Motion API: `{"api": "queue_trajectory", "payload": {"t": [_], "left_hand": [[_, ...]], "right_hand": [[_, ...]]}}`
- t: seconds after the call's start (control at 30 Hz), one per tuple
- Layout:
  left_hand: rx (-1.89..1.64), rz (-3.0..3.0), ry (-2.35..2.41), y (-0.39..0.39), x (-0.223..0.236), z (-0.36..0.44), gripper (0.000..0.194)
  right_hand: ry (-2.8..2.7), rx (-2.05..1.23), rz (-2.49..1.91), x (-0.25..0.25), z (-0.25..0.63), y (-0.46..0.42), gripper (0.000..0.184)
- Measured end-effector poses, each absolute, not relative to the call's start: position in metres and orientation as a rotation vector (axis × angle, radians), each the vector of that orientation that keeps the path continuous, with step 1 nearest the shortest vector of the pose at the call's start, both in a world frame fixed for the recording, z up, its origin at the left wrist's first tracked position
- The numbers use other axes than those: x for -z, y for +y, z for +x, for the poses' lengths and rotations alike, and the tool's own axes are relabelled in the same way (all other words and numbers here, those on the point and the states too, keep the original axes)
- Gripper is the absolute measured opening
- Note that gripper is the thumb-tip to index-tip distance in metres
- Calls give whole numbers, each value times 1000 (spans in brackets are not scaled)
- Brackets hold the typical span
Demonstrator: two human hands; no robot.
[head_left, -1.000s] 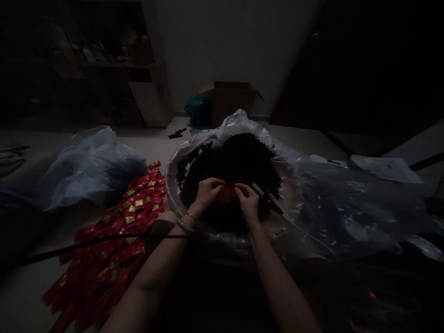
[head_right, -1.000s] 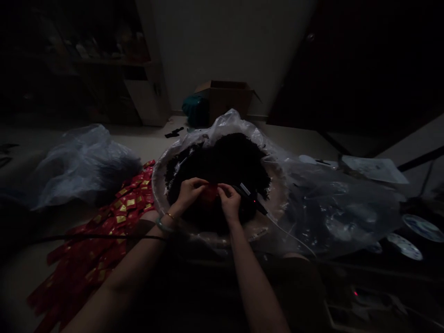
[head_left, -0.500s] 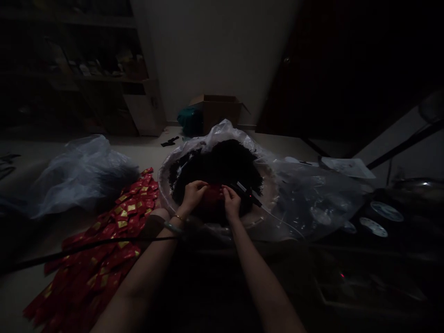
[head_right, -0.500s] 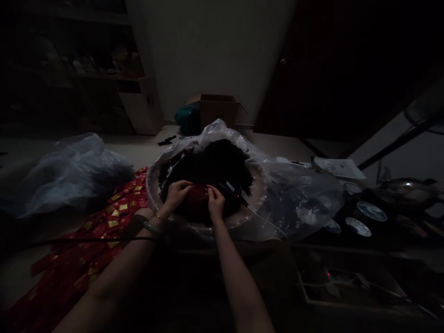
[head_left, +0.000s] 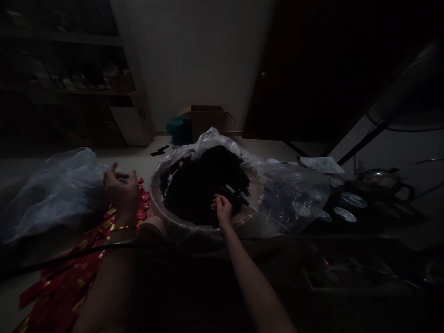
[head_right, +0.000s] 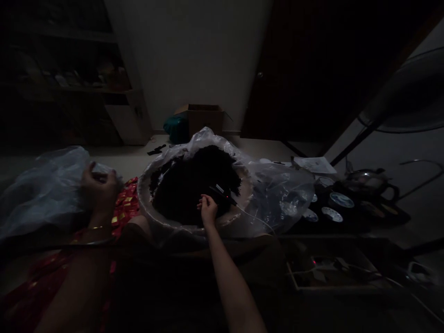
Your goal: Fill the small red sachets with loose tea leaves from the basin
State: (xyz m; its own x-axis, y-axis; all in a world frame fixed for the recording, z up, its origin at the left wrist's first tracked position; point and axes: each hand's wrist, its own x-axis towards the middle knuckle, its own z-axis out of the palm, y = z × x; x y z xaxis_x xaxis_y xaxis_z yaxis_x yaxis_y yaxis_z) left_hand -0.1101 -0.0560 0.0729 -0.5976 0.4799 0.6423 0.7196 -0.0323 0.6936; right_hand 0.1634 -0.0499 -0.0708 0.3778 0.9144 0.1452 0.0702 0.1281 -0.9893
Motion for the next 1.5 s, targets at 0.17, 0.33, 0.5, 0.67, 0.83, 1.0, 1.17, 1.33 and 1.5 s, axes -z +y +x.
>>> {"api": "queue_trajectory", "payload": {"t": [0.17, 0.33, 0.5, 0.67, 0.83, 1.0, 1.17, 1.33, 1.5], "left_hand": [[1206, -2143, -2170, -32, -22, -26, 49], [574, -2329, -2517, 11, 26, 1, 81], [642, -2149, -2556, 60, 34, -22, 64], [754, -2046, -2471, 114, 35, -34, 48], [874, -2096, -2315, 184, 38, -21, 42], [1001, -2144, -2228, 260, 46, 5, 48], [1142, -2115, -2251, 326, 51, 21, 75], [1115, -2109, -2401, 367, 57, 20, 45], [1177, -2151, -2276, 361, 62, 14, 20]], "right_hand": [[-1181, -479, -1484, 55, 193, -49, 35], [-1658, -128, -2228, 46, 243, -31, 72], [-1807, -185, -2367, 41, 285, -6, 48], [-1617, -100, -2569, 30, 325, 15, 45], [-1667, -77, -2681, 28, 346, 36, 42], [-1951, -25, -2510, 19, 336, 93, 55], [-1721, 143, -2248, 7, 328, 218, 49], [-1421, -74, -2481, 26, 351, 315, 56], [-1573, -42, -2491, 56, 362, 328, 28]]}}
